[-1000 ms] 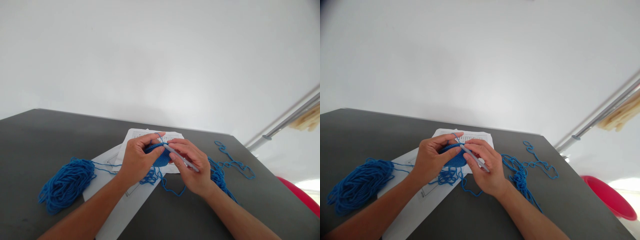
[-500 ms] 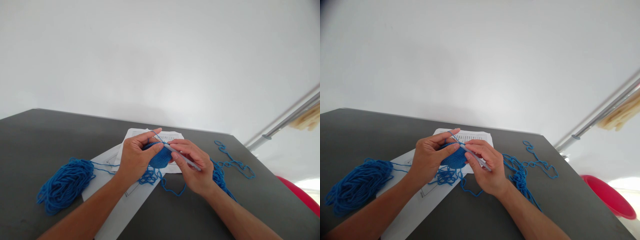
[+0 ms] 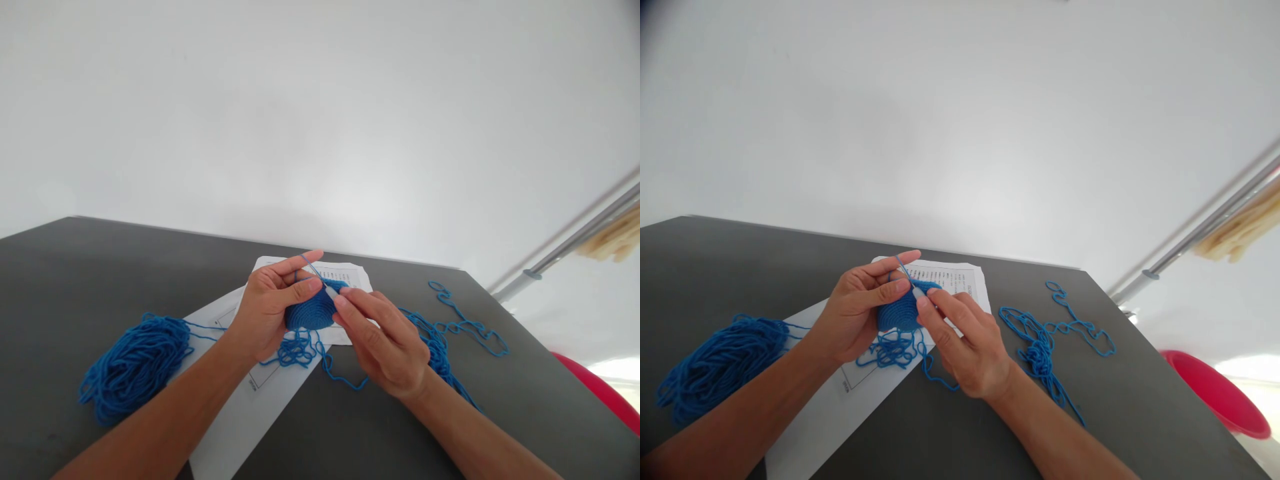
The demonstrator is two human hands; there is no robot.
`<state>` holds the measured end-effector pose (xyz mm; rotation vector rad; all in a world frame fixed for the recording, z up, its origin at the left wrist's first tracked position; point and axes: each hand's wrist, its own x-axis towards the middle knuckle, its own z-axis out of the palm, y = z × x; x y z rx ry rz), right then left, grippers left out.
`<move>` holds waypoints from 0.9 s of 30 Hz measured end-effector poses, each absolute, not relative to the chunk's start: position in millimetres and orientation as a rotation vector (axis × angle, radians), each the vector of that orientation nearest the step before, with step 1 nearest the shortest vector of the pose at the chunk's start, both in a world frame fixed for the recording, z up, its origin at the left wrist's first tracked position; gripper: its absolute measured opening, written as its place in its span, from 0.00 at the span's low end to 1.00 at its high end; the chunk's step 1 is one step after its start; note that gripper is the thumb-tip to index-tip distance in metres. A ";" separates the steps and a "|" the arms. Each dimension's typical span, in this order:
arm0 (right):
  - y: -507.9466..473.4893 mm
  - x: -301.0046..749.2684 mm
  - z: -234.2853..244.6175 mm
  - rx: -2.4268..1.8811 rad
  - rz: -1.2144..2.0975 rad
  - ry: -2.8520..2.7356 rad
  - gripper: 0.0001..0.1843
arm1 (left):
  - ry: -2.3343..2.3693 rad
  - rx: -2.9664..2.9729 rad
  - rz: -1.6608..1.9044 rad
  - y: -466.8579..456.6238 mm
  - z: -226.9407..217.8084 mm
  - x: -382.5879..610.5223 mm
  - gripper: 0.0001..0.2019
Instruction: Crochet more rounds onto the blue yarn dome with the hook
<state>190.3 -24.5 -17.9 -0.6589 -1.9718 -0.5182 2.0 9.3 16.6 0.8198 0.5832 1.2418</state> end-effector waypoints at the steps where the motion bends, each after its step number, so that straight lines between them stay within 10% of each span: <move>1: -24.3 191.5 -16.8 -0.638 -0.518 -1.989 0.29 | 0.575 0.828 1.239 9.2 17.3 1.3 0.23; 27: -27.1 193.0 -13.8 -0.648 -0.513 -2.014 0.28 | 0.632 0.997 1.288 9.6 17.9 -3.0 0.24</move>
